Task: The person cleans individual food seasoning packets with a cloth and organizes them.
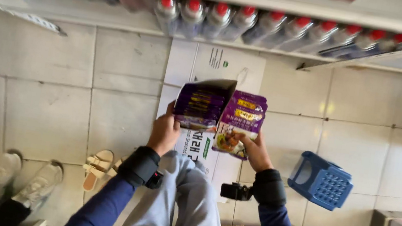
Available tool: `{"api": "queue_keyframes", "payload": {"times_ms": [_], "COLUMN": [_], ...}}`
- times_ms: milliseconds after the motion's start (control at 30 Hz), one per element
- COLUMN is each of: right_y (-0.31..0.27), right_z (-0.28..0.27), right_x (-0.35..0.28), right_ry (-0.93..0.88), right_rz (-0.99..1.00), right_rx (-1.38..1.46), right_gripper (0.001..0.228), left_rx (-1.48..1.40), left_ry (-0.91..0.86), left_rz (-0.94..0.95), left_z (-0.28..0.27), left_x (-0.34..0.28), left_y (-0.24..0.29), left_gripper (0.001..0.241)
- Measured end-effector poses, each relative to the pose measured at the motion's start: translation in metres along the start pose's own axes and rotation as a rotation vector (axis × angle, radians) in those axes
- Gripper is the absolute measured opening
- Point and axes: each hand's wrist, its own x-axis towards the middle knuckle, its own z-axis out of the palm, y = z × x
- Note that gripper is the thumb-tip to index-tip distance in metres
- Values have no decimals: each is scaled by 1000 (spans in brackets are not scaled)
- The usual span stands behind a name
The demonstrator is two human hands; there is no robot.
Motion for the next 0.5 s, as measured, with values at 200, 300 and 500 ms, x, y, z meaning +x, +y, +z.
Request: {"api": "queue_keyframes", "payload": {"times_ms": [200, 300, 500], "right_y": [134, 208, 289], "right_z": [-32, -53, -77], "right_x": [138, 221, 336], "right_ry": [-87, -51, -69], "right_rz": [19, 49, -22], "right_rx": [-84, -8, 15], "right_gripper": [51, 56, 66], "left_rx": [7, 18, -14], "left_ry": [-58, -65, 15], "left_rz": [-55, -48, 58], "left_z": [133, 200, 292], "left_x": [57, 101, 162], "left_y": [-184, -265, -356], "left_gripper": [45, 45, 52]}}
